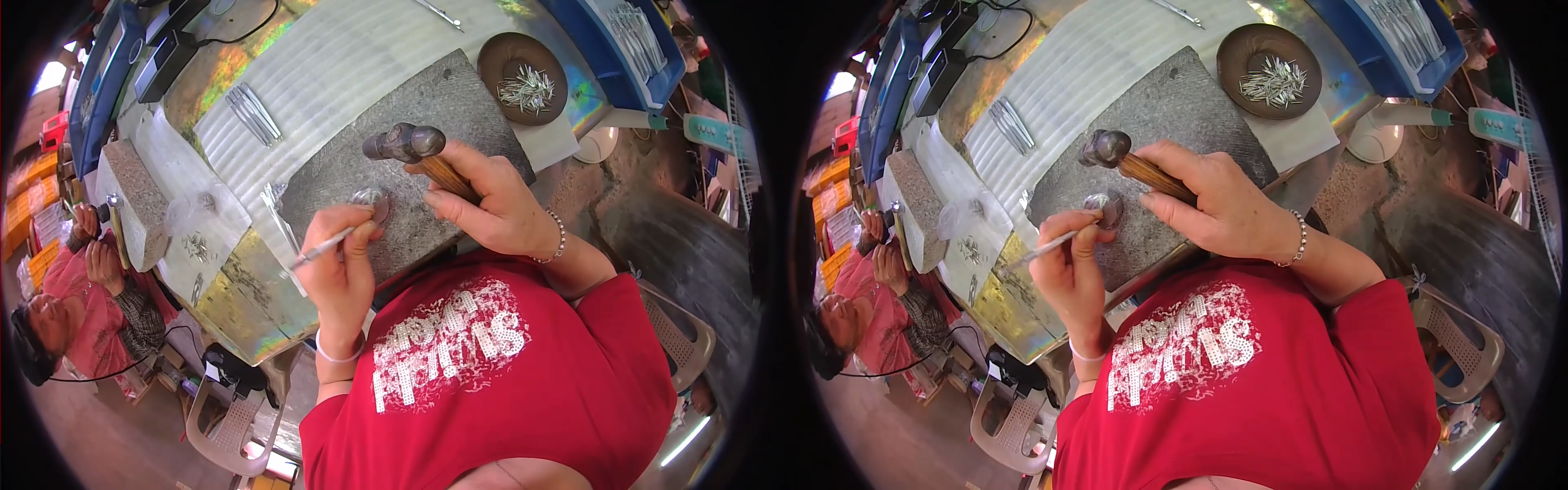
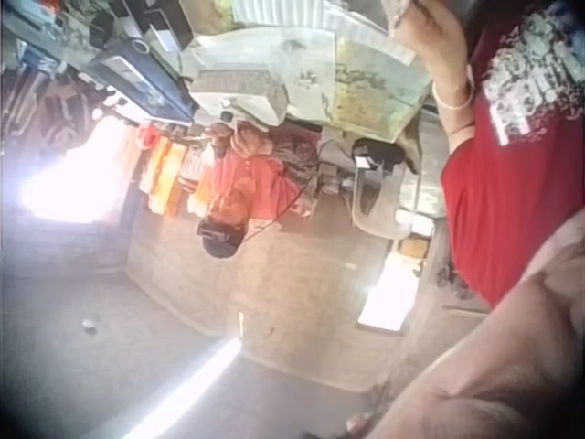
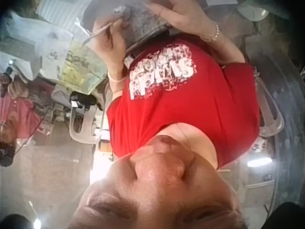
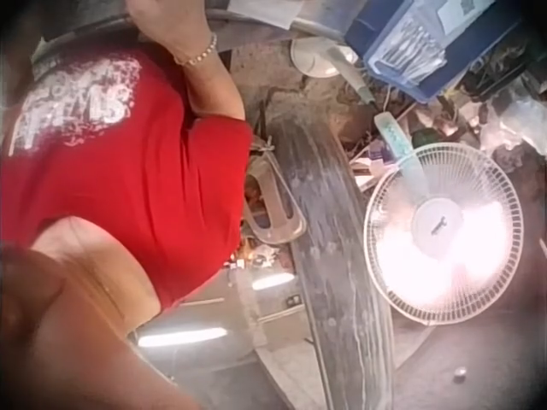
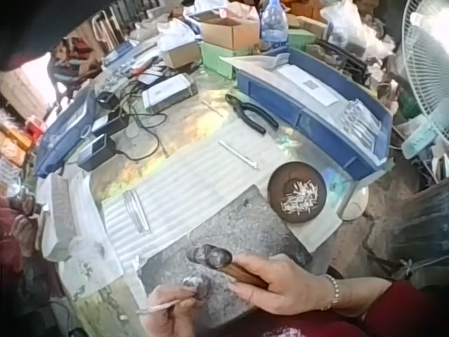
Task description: Hammering and shaping small metal components on a workbench using a punch tool.
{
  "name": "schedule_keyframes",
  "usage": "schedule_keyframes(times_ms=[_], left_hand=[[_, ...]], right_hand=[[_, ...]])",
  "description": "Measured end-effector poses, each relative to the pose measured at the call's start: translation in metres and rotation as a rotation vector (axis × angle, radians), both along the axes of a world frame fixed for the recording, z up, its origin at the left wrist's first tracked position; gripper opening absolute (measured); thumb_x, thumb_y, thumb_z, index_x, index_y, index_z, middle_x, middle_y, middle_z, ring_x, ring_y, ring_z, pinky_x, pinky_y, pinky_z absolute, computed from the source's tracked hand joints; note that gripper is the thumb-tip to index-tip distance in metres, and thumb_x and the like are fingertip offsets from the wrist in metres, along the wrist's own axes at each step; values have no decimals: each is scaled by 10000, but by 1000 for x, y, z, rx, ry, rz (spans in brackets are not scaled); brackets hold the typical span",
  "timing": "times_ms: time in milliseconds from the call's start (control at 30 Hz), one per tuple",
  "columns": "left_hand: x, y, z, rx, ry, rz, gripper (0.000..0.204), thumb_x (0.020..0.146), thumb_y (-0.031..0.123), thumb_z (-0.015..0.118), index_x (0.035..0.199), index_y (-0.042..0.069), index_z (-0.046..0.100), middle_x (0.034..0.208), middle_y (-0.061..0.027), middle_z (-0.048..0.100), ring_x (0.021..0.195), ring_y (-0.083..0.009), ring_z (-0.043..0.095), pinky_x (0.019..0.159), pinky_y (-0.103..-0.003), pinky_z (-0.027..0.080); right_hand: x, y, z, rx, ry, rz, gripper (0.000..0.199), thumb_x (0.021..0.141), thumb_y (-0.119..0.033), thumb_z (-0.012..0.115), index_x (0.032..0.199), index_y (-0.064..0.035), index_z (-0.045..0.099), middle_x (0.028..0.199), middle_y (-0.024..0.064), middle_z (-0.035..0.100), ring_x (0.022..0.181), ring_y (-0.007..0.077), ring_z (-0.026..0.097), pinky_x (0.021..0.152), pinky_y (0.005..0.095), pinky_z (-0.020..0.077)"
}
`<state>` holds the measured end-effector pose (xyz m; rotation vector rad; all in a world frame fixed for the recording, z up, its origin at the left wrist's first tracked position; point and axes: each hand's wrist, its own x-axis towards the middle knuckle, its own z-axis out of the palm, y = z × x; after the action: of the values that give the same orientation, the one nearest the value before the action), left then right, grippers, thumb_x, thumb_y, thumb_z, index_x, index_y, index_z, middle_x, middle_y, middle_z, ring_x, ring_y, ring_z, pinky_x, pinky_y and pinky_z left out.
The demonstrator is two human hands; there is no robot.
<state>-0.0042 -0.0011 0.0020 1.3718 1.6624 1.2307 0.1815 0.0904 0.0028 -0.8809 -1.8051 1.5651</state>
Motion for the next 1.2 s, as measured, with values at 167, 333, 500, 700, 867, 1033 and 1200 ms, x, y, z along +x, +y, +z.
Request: schedule_keyframes(times_ms=[167,333,500,700,867,1033,1200], left_hand=[[7,3,13,130,464,-52,297,668,-95,655,936,15,589,855,-125,616,709,-277,636,600,-316,505],[1,7,17,164,491,-109,261,662,-46,634,904,44,596,803,-96,595,657,-250,627,549,-325,494],[-5,-2,6,197,418,-146,222,679,44,645,890,90,593,854,-81,581,633,-255,615,527,-331,491],[-8,2,15,190,311,-132,185,709,117,647,868,81,558,834,-65,549,617,-263,603,484,-342,478],[-14,2,4,253,478,-250,186,708,121,643,858,91,537,785,-65,513,622,-255,602,478,-350,476],[-12,2,6,303,479,-107,175,696,44,600,844,81,515,785,-56,523,600,-231,598,469,-339,466],[-15,2,3,276,433,-149,193,686,9,597,849,81,523,766,-55,519,582,-227,589,451,-333,451]], right_hand=[[-3,1,2,-9,-20,29,357,848,-41,589,1197,5,526,767,43,602,675,78,574,626,236,461],[-12,0,28,21,41,109,296,793,-93,666,1060,-14,567,712,86,547,574,190,528,542,277,422],[-36,12,72,345,13,395,268,721,-107,727,950,-40,605,773,82,602,645,233,608,543,311,468],[-51,11,76,645,10,437,236,670,-96,748,863,-55,618,713,83,610,580,219,614,471,279,453],[-51,11,83,656,-40,483,282,695,-9,708,937,-56,569,785,76,575,622,210,601,498,289,460],[-23,4,109,130,-214,322,431,765,27,621,1159,-27,454,918,67,553,633,69,483,567,230,408],[-2,1,130,501,-241,378,328,814,-20,600,1126,22,506,923,145,632,716,200,636,646,288,494]])
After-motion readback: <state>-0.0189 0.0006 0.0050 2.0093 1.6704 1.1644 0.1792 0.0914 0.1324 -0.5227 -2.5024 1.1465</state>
